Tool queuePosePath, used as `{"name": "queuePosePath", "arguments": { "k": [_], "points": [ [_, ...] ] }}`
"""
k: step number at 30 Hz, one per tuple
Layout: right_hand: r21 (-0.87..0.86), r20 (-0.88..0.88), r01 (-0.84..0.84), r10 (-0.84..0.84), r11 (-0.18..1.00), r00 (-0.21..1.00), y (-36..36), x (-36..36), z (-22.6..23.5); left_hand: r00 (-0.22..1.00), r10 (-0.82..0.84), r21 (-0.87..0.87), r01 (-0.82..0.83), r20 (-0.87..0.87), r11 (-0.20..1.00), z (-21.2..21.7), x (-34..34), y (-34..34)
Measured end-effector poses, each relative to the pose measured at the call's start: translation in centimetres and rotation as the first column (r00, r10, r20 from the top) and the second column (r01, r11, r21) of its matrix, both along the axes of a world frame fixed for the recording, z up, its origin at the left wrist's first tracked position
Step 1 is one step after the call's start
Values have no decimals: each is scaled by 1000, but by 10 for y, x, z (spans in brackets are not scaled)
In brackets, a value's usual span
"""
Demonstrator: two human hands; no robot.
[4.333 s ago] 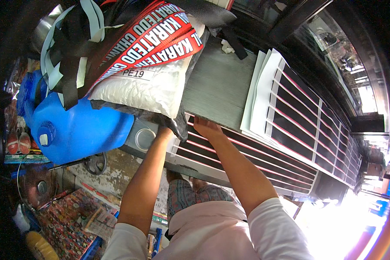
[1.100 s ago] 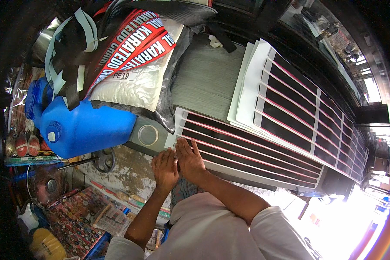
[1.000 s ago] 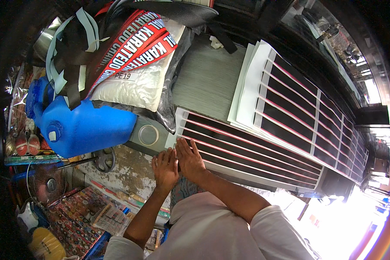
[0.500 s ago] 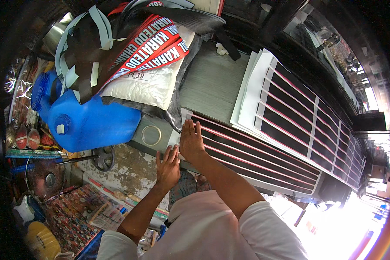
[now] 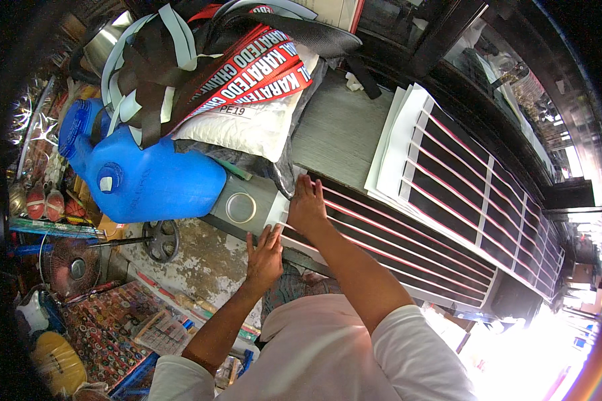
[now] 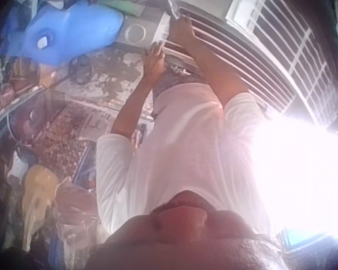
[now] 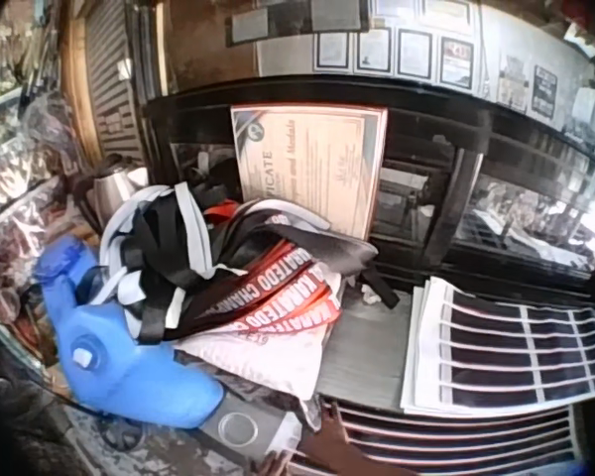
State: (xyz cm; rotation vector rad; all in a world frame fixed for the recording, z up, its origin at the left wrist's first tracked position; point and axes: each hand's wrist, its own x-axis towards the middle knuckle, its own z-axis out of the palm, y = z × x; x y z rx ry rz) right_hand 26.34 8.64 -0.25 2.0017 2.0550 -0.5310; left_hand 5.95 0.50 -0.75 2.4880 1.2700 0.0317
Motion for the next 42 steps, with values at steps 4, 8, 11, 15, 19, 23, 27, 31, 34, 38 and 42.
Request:
{"name": "queuePosePath", "arguments": {
  "k": [4,8,11,15,19,23,27,31,34,38,42],
  "points": [
    [-32,-39,10,-12,999,999,7,3,9,1000,3,-17,-3,-7,1000,3,-2,1],
    [5,-40,54,-54,999,998,5,4,-2,999,9,-9,-8,31,1000,4,-2,0],
    [61,-88,149,-143,987,986,13,8,-21,998,10,-33,-8,58,999,6,-1,0],
    [32,-101,147,-143,989,985,22,11,-19,995,11,14,-12,95,1000,2,-5,-1],
    [-56,-65,73,-77,996,995,32,20,-5,999,11,-13,-10,48,1000,0,-6,0],
    [-200,40,-31,39,979,998,41,31,3,998,-6,-19,7,56,1000,5,-2,1],
    [-213,89,-64,85,975,992,41,28,26,998,-2,5,1,69,1000,2,-7,1],
    [-239,-72,22,-40,971,997,32,34,52,998,2,22,-3,58,1000,0,-8,0],
    [-110,-9,12,-14,994,1000,21,31,33,998,-4,29,2,57,1000,2,-5,1],
    [-50,222,-132,140,990,965,16,21,17,999,-3,21,2,48,1000,4,-7,-1],
    [66,219,-161,143,985,965,13,27,7,998,-16,-52,19,67,998,5,-10,4]
  ]
}}
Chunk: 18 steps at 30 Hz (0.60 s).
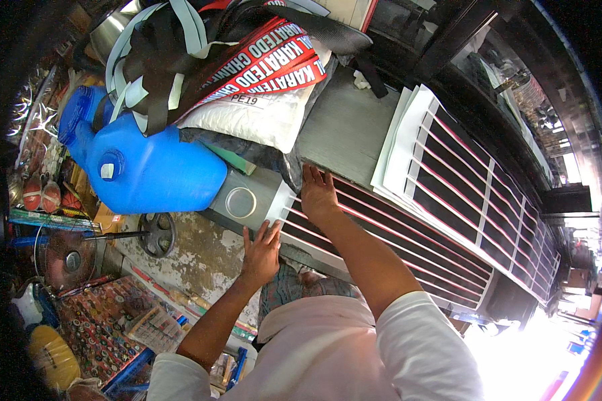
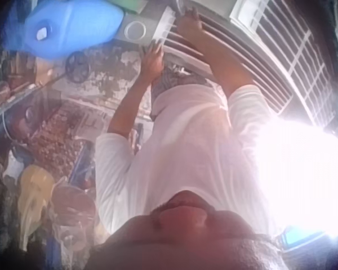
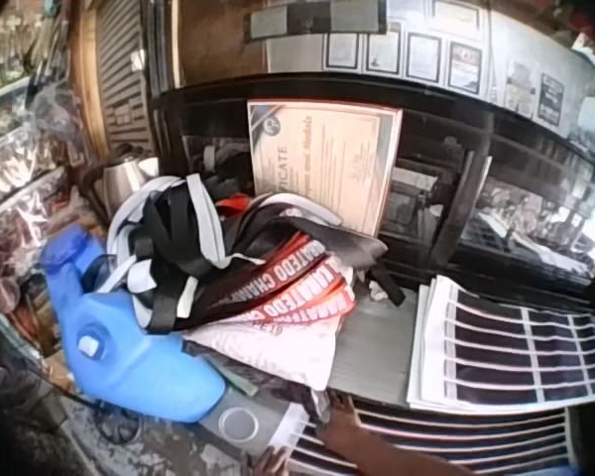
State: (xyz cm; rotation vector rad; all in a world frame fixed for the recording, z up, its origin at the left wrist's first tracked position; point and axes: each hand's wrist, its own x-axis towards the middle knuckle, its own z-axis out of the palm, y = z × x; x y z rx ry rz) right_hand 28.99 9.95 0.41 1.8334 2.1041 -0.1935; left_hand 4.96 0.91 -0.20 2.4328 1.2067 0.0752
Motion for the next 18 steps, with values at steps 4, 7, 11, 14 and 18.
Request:
{"name": "queuePosePath", "arguments": {
  "k": [4,7,11,14,18],
  "points": [
    [-135,-105,97,-111,986,988,2,9,9,998,-6,4,6,55,1000,2,-5,4],
    [-248,-176,149,-195,957,965,11,10,26,998,-8,44,5,64,999,-2,-4,6],
    [-106,-109,10,-22,994,994,-14,-5,9,996,83,41,-84,30,996,-3,12,12],
    [-50,-108,-37,31,998,994,-60,-40,8,992,117,68,-120,49,990,-2,24,12],
    [-11,-245,-41,37,999,969,-91,-59,-3,994,65,122,-76,93,990,-9,25,10]
  ]
}}
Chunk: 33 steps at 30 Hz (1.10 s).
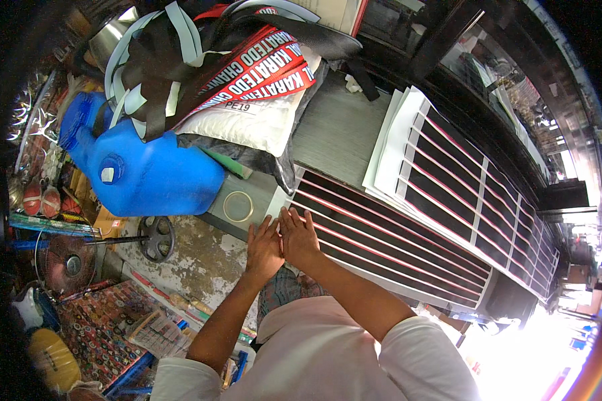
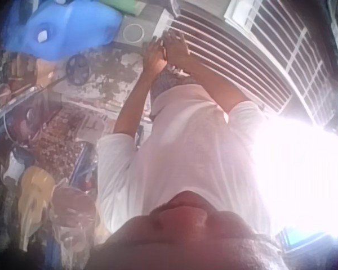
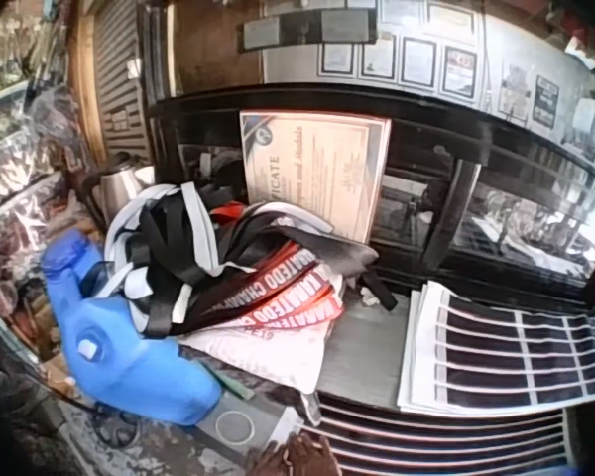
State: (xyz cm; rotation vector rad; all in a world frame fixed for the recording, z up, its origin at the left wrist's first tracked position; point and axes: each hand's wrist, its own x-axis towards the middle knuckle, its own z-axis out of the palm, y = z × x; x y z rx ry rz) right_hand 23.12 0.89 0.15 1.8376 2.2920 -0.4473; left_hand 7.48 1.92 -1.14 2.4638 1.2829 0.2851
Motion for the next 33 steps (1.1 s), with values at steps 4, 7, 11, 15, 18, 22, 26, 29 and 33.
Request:
{"name": "queuePosePath", "arguments": {
  "k": [4,7,11,15,18,22,26,29,33],
  "points": [
    [-59,-100,96,-101,994,990,8,2,14,991,-54,-4,54,-122,999,-7,-4,3],
    [-72,-161,120,-130,990,978,15,17,21,985,-80,26,85,-150,996,2,-4,2],
    [-22,-184,100,-103,995,978,19,29,18,999,-42,68,42,-6,997,-2,-4,7],
    [152,-331,191,-132,970,934,16,41,5,988,-35,-58,45,152,997,3,-8,41],
    [163,-431,276,-184,947,884,4,41,15,986,-118,2,119,121,993,4,-15,55],
    [152,-453,293,-197,944,870,-13,40,10,967,-253,-34,252,-20,967,17,-6,72],
    [134,-479,296,-199,946,855,-21,35,5,922,-386,-88,383,-20,920,18,-3,88],
    [130,-496,247,-153,960,855,-26,34,3,887,-459,-80,454,-54,887,14,2,91],
    [47,-419,177,-141,983,897,-31,32,9,815,-536,-93,529,-219,843,22,17,88]
  ]
}}
